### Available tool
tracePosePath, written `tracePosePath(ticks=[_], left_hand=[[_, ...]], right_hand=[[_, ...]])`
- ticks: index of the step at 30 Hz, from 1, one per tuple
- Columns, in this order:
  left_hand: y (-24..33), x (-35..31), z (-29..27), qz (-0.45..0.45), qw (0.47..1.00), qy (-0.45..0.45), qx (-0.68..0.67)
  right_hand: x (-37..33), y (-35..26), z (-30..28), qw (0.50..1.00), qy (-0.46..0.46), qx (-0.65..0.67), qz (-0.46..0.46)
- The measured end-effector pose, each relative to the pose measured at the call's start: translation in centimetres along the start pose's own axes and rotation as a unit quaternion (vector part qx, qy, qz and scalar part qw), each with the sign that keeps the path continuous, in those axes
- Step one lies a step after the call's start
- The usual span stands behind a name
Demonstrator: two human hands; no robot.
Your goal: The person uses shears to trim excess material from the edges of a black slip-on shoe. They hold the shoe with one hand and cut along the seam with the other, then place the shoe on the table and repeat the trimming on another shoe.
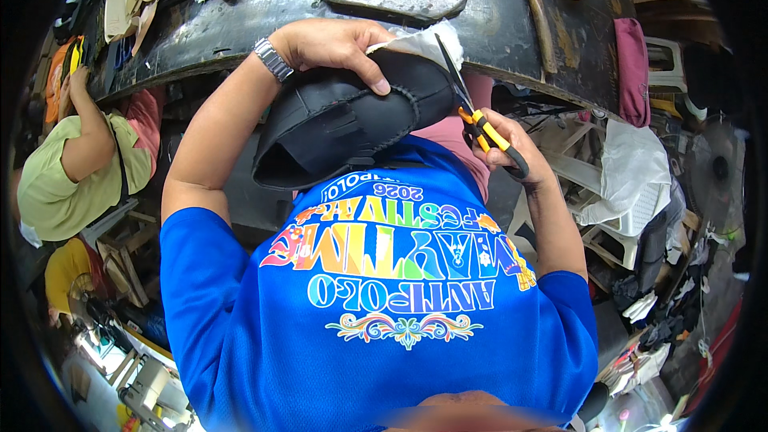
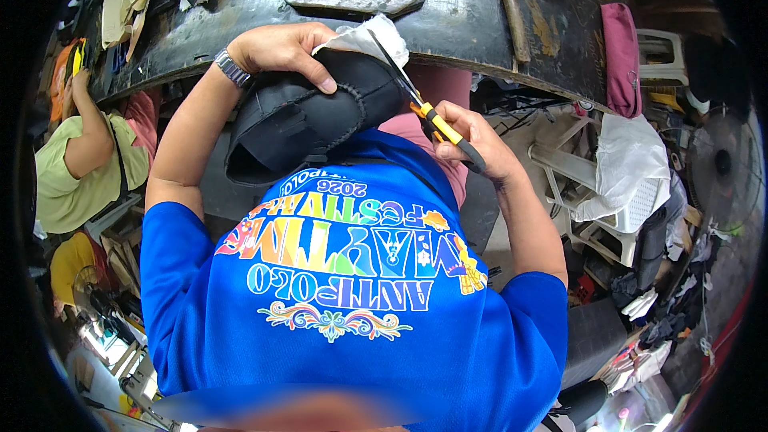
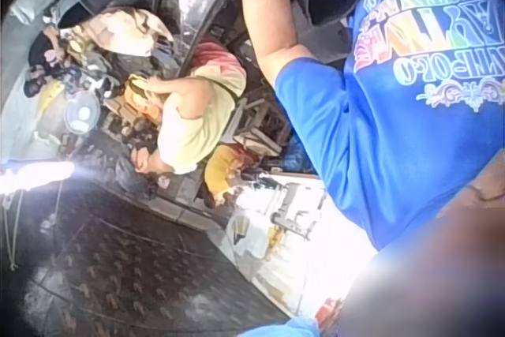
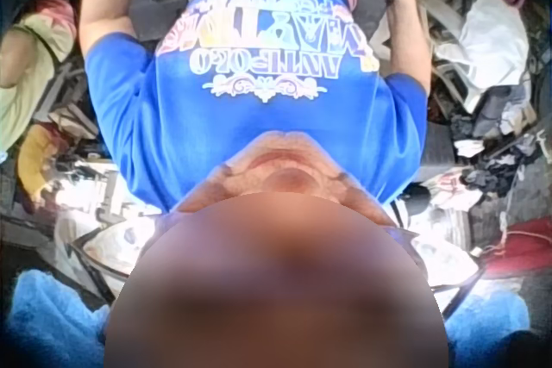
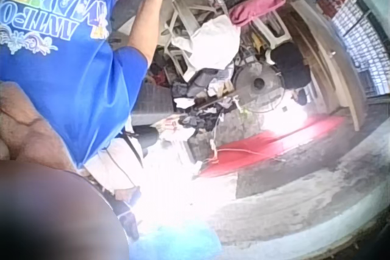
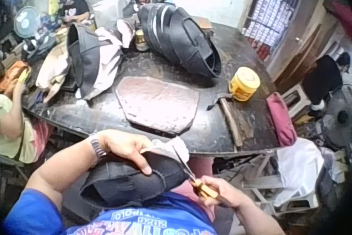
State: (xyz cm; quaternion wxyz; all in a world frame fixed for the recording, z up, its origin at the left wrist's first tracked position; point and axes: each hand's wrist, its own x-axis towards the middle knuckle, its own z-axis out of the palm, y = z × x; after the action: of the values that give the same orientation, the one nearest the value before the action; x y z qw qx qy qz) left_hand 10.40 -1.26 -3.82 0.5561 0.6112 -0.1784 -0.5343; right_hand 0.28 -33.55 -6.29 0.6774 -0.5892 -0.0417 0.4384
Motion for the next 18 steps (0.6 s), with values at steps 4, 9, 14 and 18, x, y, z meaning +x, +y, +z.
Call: tracePosePath(ticks=[4, 9, 14, 18], left_hand=[[0.0, -0.3, 0.1, 0.011, 1.000, -0.016, -0.020], [-0.4, 0.0, -0.2, 0.005, 1.000, -0.016, -0.009], [-0.7, 0.3, -0.6, 0.010, 0.999, -0.032, 0.001], [-0.5, 0.0, -0.8, -0.001, 1.000, -0.026, 0.017]], right_hand=[[-0.2, 0.5, -0.1, 1.000, 0.021, -0.012, -0.018], [-0.7, 0.9, -0.3, 0.998, 0.041, -0.048, -0.007], [-1.0, 0.6, -0.9, 0.999, -0.022, -0.015, 0.033], [-0.9, 0.6, -1.6, 0.998, -0.014, -0.059, 0.017]])
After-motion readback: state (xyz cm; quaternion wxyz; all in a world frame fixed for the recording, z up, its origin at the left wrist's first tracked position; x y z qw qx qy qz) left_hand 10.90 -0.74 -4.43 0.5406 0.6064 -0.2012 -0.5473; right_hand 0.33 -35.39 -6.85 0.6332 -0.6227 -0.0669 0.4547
